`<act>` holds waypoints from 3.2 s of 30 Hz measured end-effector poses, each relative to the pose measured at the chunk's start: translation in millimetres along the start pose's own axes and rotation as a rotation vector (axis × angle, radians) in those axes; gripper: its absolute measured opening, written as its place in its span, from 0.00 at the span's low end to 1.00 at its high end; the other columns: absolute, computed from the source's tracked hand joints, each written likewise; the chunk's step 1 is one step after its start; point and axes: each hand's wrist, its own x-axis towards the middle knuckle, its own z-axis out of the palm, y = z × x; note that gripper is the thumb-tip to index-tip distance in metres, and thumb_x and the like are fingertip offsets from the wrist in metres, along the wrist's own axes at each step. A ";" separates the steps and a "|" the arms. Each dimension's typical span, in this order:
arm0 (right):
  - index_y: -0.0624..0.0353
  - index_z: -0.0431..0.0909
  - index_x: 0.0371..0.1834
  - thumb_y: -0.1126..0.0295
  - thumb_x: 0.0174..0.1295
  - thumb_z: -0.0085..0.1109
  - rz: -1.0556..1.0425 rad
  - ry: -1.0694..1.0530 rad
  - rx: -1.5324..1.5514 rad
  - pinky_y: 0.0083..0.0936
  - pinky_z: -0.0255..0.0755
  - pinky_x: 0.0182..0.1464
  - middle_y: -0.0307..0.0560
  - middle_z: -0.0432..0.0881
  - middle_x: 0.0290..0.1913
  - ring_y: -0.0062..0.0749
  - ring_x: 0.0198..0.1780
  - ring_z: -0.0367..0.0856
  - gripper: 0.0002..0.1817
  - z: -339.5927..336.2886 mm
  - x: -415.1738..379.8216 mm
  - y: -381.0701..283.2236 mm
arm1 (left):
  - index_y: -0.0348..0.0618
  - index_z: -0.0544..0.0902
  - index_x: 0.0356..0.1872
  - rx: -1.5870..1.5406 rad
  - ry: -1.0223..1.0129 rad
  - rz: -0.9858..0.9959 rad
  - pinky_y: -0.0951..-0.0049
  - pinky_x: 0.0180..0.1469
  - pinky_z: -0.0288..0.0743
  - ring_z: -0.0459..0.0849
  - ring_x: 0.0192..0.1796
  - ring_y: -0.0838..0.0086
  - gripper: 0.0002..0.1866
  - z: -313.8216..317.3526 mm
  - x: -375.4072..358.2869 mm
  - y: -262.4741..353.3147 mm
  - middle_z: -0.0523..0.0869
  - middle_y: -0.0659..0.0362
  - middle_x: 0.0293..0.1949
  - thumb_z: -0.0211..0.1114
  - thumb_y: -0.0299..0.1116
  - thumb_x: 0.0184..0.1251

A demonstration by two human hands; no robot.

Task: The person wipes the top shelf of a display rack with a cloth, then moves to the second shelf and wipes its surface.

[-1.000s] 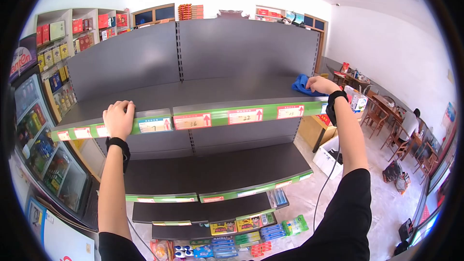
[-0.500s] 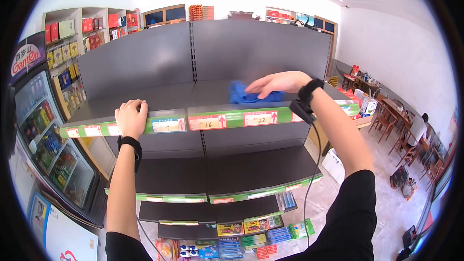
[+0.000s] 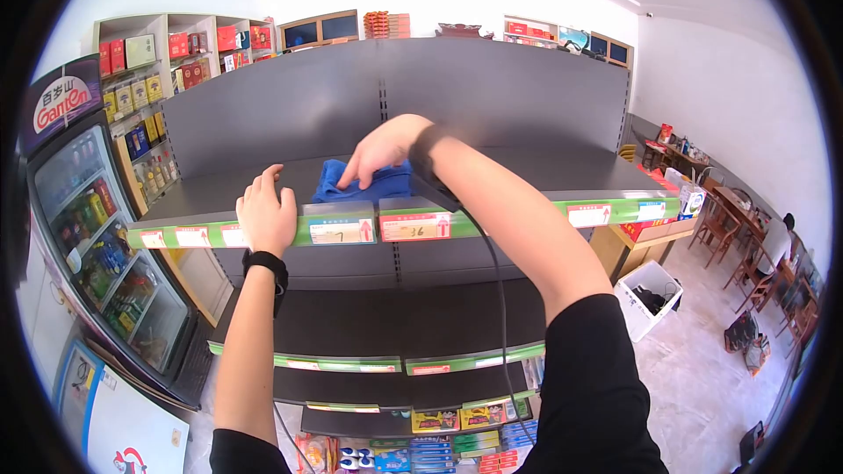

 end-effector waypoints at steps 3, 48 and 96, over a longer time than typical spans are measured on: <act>0.35 0.67 0.70 0.66 0.61 0.53 0.072 -0.045 0.032 0.48 0.54 0.69 0.44 0.61 0.74 0.42 0.73 0.57 0.30 -8.7 20.1 -28.8 | 0.46 0.75 0.56 -0.022 0.015 0.005 0.61 0.56 0.64 0.78 0.53 0.64 0.22 0.1 0.0 -0.8 0.83 0.58 0.49 0.52 0.34 0.59; 0.57 0.84 0.49 0.64 0.45 0.73 0.913 0.539 0.025 0.38 0.74 0.57 0.54 0.82 0.53 0.44 0.55 0.82 0.24 -13.0 -15.3 55.5 | 0.48 0.80 0.48 -0.044 0.062 0.003 0.61 0.54 0.66 0.79 0.50 0.64 0.18 1.1 -1.8 0.3 0.83 0.59 0.44 0.54 0.34 0.55; 0.37 0.62 0.72 0.65 0.57 0.57 0.834 0.133 -0.079 0.29 0.61 0.66 0.48 0.69 0.69 0.42 0.64 0.71 0.35 64.0 -314.0 176.2 | 0.49 0.83 0.40 0.013 0.013 0.030 0.64 0.51 0.66 0.79 0.47 0.67 0.12 -1.2 -0.5 -0.9 0.84 0.63 0.41 0.54 0.35 0.58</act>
